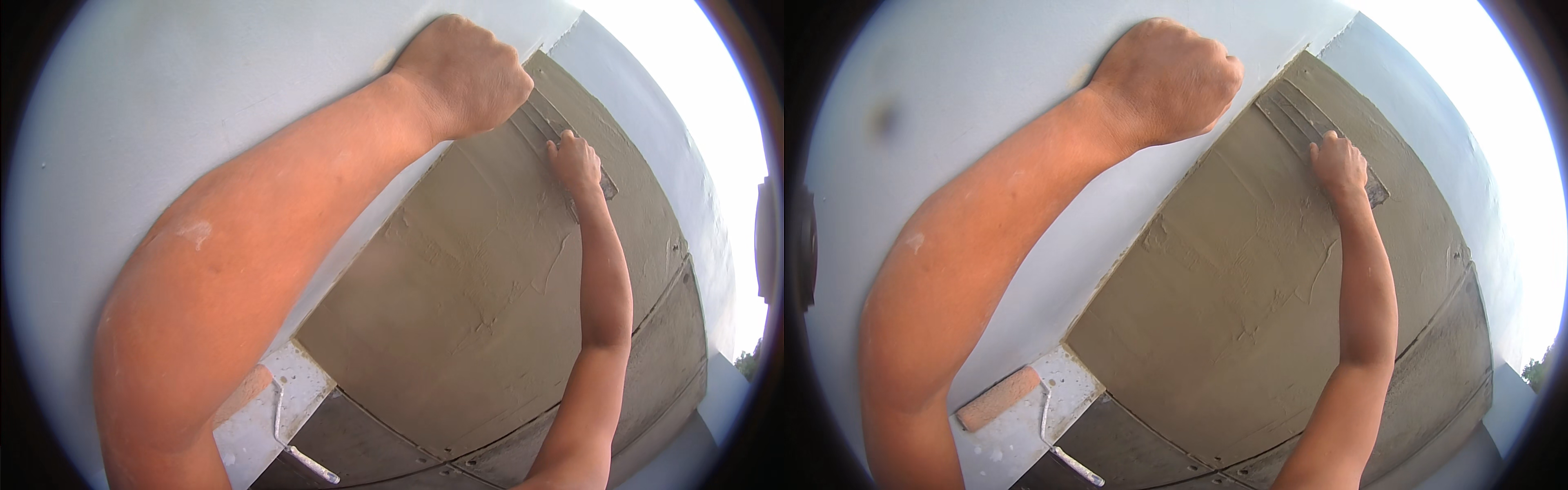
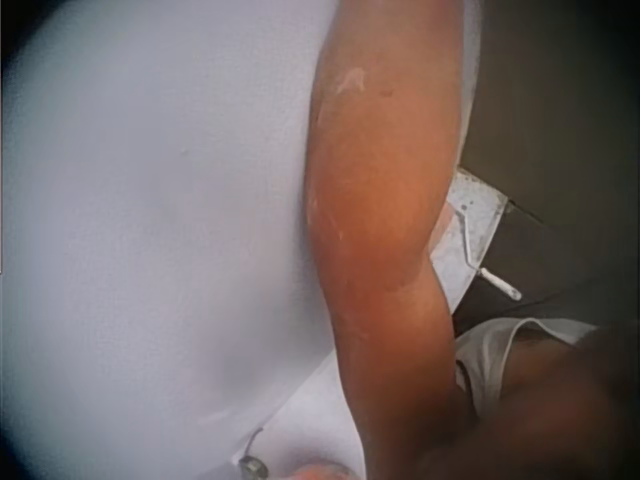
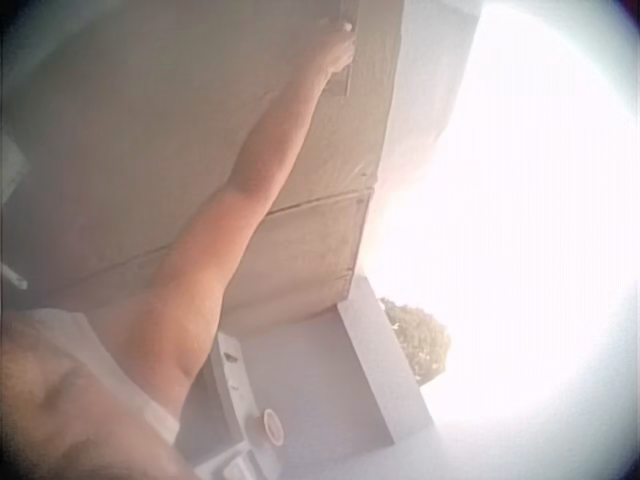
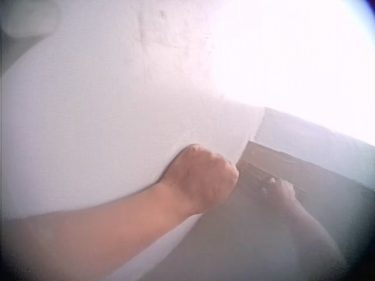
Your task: The person applies plaster to a concrete wall using a trowel and then smooths the surface with a paint roller. The person alternates between spreading and smoothing the plaster across the wall area.
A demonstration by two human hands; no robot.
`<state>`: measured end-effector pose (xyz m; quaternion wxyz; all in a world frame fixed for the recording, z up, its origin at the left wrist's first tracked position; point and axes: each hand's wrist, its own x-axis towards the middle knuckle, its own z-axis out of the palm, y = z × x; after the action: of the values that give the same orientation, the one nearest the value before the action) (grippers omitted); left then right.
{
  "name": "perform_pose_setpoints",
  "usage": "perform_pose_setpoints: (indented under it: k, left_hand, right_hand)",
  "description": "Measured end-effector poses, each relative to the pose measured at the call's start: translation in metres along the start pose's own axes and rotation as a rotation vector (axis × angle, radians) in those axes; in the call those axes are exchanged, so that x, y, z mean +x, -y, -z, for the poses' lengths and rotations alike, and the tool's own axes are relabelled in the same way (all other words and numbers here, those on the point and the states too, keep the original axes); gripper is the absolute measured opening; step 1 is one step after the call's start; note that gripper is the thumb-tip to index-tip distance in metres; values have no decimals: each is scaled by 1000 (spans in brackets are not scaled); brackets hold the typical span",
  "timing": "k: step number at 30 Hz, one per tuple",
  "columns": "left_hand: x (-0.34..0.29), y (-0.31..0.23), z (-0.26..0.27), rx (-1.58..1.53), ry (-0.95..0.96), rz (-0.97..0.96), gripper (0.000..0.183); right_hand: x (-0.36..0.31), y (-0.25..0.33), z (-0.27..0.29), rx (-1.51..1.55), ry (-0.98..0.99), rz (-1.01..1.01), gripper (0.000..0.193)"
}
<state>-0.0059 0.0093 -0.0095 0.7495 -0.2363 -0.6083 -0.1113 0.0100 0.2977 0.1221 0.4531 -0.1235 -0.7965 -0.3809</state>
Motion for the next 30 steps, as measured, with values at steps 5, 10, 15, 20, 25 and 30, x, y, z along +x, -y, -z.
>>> perform_pose_setpoints:
  k: [5,10,15,20,25,30]
  left_hand:
    - [-8,0,-5,-7,-12,-4,22]
    - [-12,0,-3,50,73,21,27]
    - [-6,1,-9,91,70,18,32]
    - [-2,2,1,141,65,9,33]
    - [0,3,-2,99,7,15,34]
    - [2,-7,-13,36,21,14,34]
  right_hand:
    - [28,-16,-4,7,-14,10,40]
    - [67,-32,-10,60,-67,-168,43]
    - [76,-78,6,152,-89,-449,43]
    - [32,-151,6,175,-109,-692,42]
    - [-44,-264,5,220,-180,-931,45]
    - [-109,-206,16,1261,-324,-787,32]
